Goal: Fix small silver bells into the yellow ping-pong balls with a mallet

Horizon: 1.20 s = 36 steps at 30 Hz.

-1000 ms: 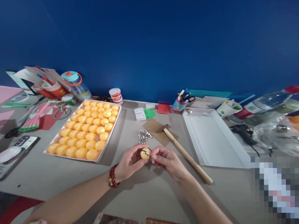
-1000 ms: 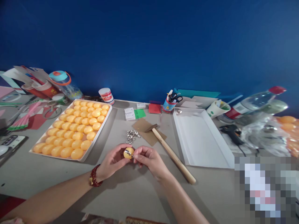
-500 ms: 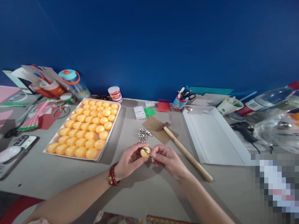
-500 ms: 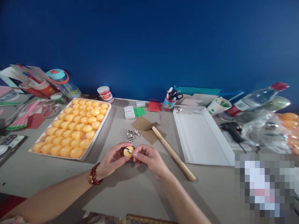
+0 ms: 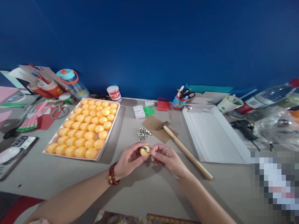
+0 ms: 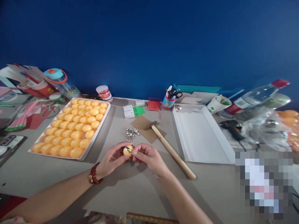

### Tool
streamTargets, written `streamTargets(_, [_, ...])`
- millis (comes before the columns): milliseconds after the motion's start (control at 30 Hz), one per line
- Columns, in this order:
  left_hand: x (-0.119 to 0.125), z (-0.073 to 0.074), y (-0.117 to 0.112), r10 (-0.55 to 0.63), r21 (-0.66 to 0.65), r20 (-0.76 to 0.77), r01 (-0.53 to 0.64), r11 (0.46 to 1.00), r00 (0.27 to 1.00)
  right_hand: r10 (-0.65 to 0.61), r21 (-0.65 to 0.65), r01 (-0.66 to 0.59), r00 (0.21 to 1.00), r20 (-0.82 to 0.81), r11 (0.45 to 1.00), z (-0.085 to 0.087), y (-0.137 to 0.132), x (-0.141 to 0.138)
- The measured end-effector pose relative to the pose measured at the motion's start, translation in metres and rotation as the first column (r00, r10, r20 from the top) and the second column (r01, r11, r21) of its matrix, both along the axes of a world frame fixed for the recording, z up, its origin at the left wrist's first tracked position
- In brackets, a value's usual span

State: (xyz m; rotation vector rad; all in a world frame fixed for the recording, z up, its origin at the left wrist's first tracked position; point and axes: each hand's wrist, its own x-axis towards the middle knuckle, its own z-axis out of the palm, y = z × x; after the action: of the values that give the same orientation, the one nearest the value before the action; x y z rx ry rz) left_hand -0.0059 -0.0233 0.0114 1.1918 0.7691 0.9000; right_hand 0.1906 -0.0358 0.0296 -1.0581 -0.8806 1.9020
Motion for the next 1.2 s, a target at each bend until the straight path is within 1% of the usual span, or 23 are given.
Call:
streamTargets(300, [0.0008,0.0005,0.0008,-0.022,-0.018,0.036,0.022,1.0,0.999,-0.004,0.003,0.004,1.0,-0.009,1.0,-0.0042,-0.0001,0.0002])
streamTargets(567, [0.001,-0.001,0.0007,-0.014,-0.036,0.059,0.016,0.999,0.998,0.005,0.007,-0.005,1.0,-0.002,1.0,-0.0037,-0.0008,0.0004])
streamTargets(867, [0.0003,-0.0024,0.0001,-0.01,-0.047,0.057,0.013,0.999,0.998,-0.013,0.01,0.013,1.0,0.001,1.0,-0.0034,-0.0012,-0.0005])
streamTargets(1200, [0.0015,-0.0013,0.0005,-0.012,-0.063,0.081,0.017,0.998,0.997,-0.011,0.006,0.011,1.0,-0.006,1.0,-0.003,-0.001,-0.0012])
